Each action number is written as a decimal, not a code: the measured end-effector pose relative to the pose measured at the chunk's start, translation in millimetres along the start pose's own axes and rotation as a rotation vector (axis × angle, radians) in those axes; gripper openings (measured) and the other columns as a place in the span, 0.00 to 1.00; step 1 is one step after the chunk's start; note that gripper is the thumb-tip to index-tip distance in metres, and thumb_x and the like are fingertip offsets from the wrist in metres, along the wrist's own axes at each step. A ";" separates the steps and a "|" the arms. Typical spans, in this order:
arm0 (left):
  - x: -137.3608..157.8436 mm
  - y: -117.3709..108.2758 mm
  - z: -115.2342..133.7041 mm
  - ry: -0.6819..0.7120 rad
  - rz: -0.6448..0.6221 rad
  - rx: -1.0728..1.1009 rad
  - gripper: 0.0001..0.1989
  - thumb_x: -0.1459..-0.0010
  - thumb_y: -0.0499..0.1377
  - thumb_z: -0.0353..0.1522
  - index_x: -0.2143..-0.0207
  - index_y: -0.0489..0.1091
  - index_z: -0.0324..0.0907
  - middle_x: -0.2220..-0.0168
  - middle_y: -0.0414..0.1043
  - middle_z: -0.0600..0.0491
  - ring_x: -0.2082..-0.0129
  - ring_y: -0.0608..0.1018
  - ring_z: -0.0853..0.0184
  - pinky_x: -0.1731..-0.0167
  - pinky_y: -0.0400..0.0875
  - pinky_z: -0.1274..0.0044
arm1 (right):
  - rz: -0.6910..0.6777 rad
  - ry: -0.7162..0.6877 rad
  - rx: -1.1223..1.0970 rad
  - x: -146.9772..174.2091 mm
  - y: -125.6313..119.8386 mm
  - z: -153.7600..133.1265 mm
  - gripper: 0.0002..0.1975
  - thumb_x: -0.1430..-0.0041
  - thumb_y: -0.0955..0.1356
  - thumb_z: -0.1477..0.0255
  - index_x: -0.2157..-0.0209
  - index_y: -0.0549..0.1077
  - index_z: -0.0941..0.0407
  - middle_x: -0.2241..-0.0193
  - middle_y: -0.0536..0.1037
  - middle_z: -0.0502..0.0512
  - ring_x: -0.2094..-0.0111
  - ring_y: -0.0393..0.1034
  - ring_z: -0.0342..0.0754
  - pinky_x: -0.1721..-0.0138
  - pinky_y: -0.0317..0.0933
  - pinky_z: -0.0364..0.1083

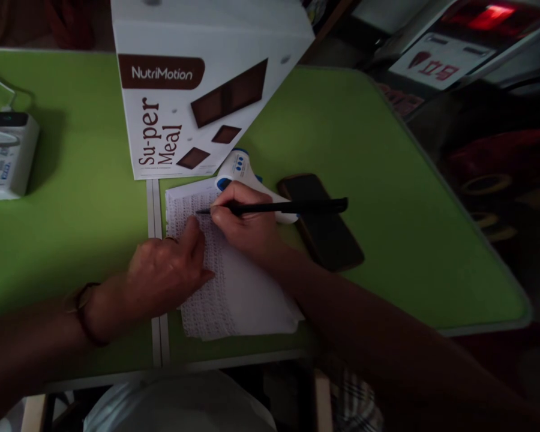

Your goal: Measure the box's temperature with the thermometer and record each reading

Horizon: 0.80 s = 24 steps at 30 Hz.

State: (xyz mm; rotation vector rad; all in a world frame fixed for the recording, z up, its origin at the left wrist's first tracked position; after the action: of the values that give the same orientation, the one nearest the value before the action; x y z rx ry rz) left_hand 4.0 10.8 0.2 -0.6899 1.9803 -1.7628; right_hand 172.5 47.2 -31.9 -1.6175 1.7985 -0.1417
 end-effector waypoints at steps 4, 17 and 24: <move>0.0 0.1 -0.1 -0.008 0.010 -0.026 0.24 0.36 0.57 0.41 0.47 0.71 0.31 0.40 0.66 0.35 0.78 0.77 0.66 0.84 0.70 0.72 | 0.017 0.001 -0.039 -0.4 -0.7 0.4 0.04 0.51 0.64 0.74 0.78 0.64 0.54 0.82 0.65 0.46 0.79 0.56 0.41 0.76 0.53 0.44; -0.1 2.6 -0.1 0.001 0.027 -0.020 0.25 0.36 0.57 0.43 0.47 0.71 0.30 0.41 0.65 0.32 0.79 0.76 0.66 0.85 0.68 0.73 | 0.054 -0.038 -0.032 0.4 0.1 1.1 0.06 0.52 0.65 0.77 0.77 0.64 0.53 0.82 0.65 0.46 0.80 0.57 0.41 0.77 0.53 0.43; 1.8 3.8 -0.7 0.016 0.053 -0.032 0.23 0.35 0.56 0.42 0.49 0.72 0.31 0.42 0.67 0.34 0.79 0.76 0.66 0.85 0.68 0.72 | 0.071 -0.036 -0.020 0.2 -0.2 -1.7 0.06 0.54 0.65 0.77 0.79 0.63 0.53 0.83 0.64 0.46 0.80 0.56 0.42 0.78 0.51 0.43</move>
State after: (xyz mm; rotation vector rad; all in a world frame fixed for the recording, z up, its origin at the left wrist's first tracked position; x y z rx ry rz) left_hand 1.7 10.6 -3.4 -0.6302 2.0228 -1.7145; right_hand 171.8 46.4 -30.6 -1.5576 1.8325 -0.0616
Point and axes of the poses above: each hand's wrist, its own x-axis away from the middle knuckle, its own y-axis out of the palm, z = x × y, the point moved 1 cm from there along -x, towards the middle knuckle
